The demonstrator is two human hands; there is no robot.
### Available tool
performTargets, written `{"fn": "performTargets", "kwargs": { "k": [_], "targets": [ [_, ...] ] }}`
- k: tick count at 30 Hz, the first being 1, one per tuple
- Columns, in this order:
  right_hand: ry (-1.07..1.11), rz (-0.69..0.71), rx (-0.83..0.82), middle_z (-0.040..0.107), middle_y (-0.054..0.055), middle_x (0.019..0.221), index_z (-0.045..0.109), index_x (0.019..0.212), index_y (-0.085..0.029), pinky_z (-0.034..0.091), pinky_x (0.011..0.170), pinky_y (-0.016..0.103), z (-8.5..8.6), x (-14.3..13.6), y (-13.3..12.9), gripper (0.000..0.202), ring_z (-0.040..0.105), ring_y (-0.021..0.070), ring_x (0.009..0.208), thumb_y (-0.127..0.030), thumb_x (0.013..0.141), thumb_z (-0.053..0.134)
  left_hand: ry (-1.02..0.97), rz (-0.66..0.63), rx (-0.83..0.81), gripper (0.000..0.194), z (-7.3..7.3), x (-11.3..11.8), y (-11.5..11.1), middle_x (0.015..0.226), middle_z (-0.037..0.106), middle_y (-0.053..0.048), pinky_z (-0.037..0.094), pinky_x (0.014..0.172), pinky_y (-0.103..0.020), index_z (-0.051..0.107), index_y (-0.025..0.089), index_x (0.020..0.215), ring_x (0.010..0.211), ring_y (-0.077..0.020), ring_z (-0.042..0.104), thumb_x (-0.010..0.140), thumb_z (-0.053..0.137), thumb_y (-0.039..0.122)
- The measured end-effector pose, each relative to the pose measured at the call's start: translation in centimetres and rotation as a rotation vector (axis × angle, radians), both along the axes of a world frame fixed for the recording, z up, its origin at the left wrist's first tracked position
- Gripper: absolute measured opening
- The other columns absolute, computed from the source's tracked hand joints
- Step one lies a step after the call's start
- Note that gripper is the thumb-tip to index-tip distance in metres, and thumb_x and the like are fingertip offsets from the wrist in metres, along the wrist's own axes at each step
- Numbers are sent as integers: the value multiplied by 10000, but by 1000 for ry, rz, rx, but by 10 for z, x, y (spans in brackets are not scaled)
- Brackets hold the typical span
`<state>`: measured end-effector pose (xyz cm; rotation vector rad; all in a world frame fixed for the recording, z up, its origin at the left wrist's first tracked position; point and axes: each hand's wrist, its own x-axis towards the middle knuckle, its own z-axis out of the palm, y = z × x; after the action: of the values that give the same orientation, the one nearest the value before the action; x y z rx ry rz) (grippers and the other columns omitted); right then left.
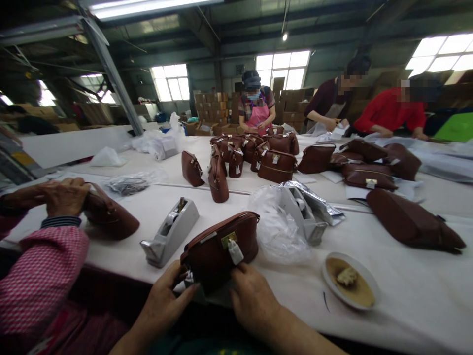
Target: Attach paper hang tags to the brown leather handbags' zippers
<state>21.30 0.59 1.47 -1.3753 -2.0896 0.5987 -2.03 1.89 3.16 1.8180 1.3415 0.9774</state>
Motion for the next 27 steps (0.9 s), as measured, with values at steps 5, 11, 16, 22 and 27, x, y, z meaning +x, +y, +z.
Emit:
{"fn": "performTargets", "kwargs": {
  "k": [5, 11, 16, 22, 27],
  "targets": [
    [-10, 16, 35, 621, 129, 1057, 618, 999, -151, 501, 915, 404, -9, -4, 24, 305, 582, 275, 1028, -73, 705, 597, 52, 134, 90, 221, -11, 13, 15, 1003, 635, -68, 548, 848, -397, 592, 197, 1031, 978, -243, 625, 815, 601, 244],
    [71, 16, 117, 622, 136, 1090, 599, 1019, -135, 492, 949, 410, -13, -7, 62, 326, 579, 267, 1066, -77, 699, 586, 83, 210, 150, 317, -22, 22, 20, 1050, 646, -104, 509, 919, -466, 574, 177, 1108, 1035, -281, 620, 806, 597, 269],
    [154, 58, 137, 527, 173, 1357, 510, 1300, -135, 413, 1078, 445, -21, -4, 78, 610, 489, 281, 1275, -89, 699, 600, 26, 202, 39, 390, -30, 27, 22, 1184, 645, -109, 515, 949, -447, 577, 180, 1204, 1118, -273, 614, 829, 555, 287],
    [424, -199, -188, 712, 90, 1007, 663, 1044, -156, 554, 808, 367, -24, -19, 55, 303, 684, 213, 863, -131, 761, 557, -7, 120, -50, 463, -34, 6, 40, 1248, 655, -105, 491, 1018, -441, 543, 193, 1303, 1153, -263, 622, 860, 552, 329],
    [533, -325, -330, 729, 38, 824, 682, 884, -166, 519, 687, 294, -21, -38, 45, 164, 671, 181, 710, -151, 735, 615, 273, 301, 431, 371, -22, 4, 40, 1172, 640, -147, 493, 980, -513, 603, 177, 1223, 1106, -308, 612, 869, 570, 285]
  ]
}}
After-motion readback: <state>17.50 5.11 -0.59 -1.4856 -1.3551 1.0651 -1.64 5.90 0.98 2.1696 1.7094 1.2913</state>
